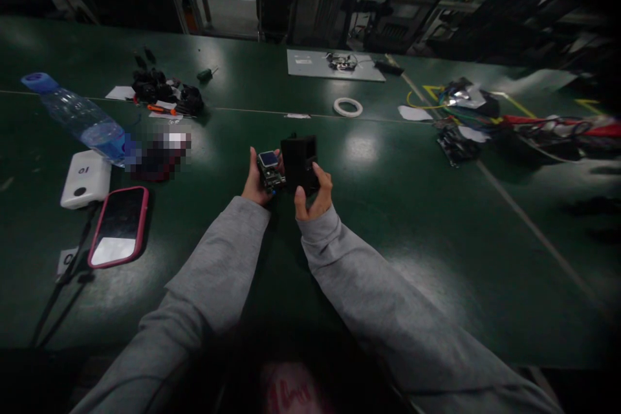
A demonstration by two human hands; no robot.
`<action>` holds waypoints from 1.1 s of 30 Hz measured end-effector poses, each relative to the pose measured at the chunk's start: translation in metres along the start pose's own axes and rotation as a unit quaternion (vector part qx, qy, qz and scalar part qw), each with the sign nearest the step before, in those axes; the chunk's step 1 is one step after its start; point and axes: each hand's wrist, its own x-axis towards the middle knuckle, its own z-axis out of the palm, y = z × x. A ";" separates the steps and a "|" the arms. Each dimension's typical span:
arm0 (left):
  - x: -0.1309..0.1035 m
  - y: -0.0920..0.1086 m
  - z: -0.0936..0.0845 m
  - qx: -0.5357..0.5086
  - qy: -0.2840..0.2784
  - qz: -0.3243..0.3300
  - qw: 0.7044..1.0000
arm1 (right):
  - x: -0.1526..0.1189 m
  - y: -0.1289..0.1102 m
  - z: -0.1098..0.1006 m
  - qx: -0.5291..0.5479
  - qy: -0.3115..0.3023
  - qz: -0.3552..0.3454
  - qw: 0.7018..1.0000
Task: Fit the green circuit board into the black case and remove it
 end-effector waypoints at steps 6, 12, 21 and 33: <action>-0.011 0.002 0.008 0.000 -0.042 0.052 0.998 | 0.001 0.011 -0.004 0.013 -0.001 0.109 0.994; -0.013 0.002 0.008 0.017 -0.053 0.031 0.998 | 0.004 0.008 -0.001 -0.049 -0.035 0.075 0.995; -0.004 0.001 -0.004 -0.031 -0.022 0.053 0.998 | -0.004 0.024 0.011 -0.076 -0.055 0.033 0.995; -0.005 0.003 -0.001 -0.028 0.026 0.058 0.998 | -0.004 0.023 0.012 -0.097 -0.057 0.016 0.993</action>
